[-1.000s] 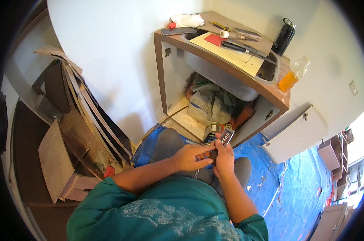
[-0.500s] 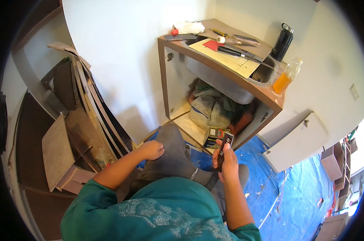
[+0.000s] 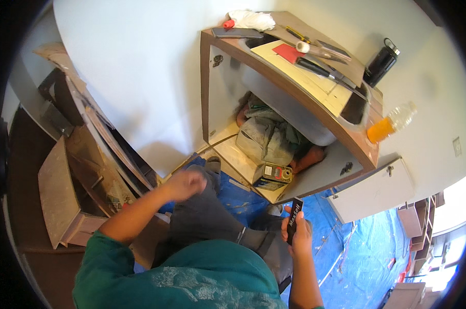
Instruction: The person assembles a wooden cabinet by inserting and hammering nails into the frame. They use a hammer and a nail set to drive nails into pre-drilled holes, occasionally repositioning the cabinet and retrieving tools from nearby surfaces.
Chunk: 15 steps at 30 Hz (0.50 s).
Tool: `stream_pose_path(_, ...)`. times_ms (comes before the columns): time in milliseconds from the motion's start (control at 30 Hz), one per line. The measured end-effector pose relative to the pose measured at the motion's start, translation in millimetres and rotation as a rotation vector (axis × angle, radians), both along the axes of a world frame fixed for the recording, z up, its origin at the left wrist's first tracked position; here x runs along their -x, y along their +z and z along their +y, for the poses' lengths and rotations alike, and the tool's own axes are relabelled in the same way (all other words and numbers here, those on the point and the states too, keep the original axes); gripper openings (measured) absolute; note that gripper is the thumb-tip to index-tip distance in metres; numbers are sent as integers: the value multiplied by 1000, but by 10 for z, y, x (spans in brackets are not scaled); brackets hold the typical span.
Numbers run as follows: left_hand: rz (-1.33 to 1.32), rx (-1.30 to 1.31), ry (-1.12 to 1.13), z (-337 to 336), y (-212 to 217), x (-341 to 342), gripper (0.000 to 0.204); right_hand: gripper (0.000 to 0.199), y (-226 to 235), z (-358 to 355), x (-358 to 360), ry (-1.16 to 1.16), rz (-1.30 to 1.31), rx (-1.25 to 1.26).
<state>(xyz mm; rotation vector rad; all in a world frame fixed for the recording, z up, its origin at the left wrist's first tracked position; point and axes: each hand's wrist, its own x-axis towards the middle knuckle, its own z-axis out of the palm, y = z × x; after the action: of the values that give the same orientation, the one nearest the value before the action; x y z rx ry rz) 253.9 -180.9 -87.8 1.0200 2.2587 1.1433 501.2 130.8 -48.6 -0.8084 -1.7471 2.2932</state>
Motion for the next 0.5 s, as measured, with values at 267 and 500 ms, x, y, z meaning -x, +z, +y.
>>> stream_pose_path(267, -778, -1461, 410, 1362, 812, 2583, 48, 69, 492, -74, 631, 123, -159, -351)
stream_pose_path(500, -843, -1710, 324, 1604, 898, 2938, 57, 66, 786, 77, 1035, 231, -275, -565)
